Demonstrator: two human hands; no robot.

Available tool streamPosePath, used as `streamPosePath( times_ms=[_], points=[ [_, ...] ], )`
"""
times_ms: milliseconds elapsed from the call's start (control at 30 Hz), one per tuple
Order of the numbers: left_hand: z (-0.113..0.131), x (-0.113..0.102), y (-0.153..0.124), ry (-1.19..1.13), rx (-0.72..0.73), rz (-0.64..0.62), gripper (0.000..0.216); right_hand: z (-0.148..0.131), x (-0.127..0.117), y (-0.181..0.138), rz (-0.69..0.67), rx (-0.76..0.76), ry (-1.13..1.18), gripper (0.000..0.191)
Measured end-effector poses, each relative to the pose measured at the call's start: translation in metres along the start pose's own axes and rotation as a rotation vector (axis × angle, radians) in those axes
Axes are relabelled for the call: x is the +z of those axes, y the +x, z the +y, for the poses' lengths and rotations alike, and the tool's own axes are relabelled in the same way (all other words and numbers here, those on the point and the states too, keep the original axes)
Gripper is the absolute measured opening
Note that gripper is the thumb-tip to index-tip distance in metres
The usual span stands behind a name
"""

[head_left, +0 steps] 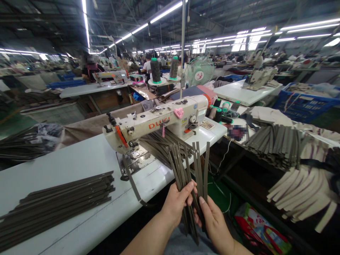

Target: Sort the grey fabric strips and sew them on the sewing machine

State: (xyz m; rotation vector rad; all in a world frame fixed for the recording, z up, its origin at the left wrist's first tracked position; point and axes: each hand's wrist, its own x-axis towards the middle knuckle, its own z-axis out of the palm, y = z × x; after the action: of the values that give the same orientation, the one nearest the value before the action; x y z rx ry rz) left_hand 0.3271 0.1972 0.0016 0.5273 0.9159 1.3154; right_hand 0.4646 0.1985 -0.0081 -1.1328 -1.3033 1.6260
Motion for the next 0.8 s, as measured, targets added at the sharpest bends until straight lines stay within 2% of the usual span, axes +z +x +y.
streamPosePath(
  times_ms=[100, 200, 267, 367, 567, 800],
  points=[
    [0.001, 0.001, 0.0, 0.01, -0.01, -0.004, 0.058, 0.0, 0.0, 0.0, -0.006, 0.007, -0.012, 0.054],
    [0.004, 0.002, 0.001, 0.098, 0.066, 0.088, 0.058, -0.001, -0.002, 0.001, 0.006, -0.009, -0.044, 0.054],
    [0.005, 0.003, 0.001, 0.163, 0.12, 0.106, 0.058, -0.002, -0.004, 0.002, 0.062, -0.069, -0.094, 0.055],
    [0.006, 0.001, 0.002, 0.215, 0.151, 0.082, 0.059, -0.002, -0.007, 0.005, 0.128, -0.12, -0.161, 0.056],
    [0.006, -0.003, 0.004, 0.247, 0.134, 0.063, 0.061, -0.001, -0.009, 0.013, 0.116, -0.088, -0.109, 0.056],
    [0.009, -0.003, 0.002, 0.234, 0.129, -0.011, 0.058, 0.002, -0.009, 0.013, 0.114, -0.167, -0.194, 0.051]
  ],
)
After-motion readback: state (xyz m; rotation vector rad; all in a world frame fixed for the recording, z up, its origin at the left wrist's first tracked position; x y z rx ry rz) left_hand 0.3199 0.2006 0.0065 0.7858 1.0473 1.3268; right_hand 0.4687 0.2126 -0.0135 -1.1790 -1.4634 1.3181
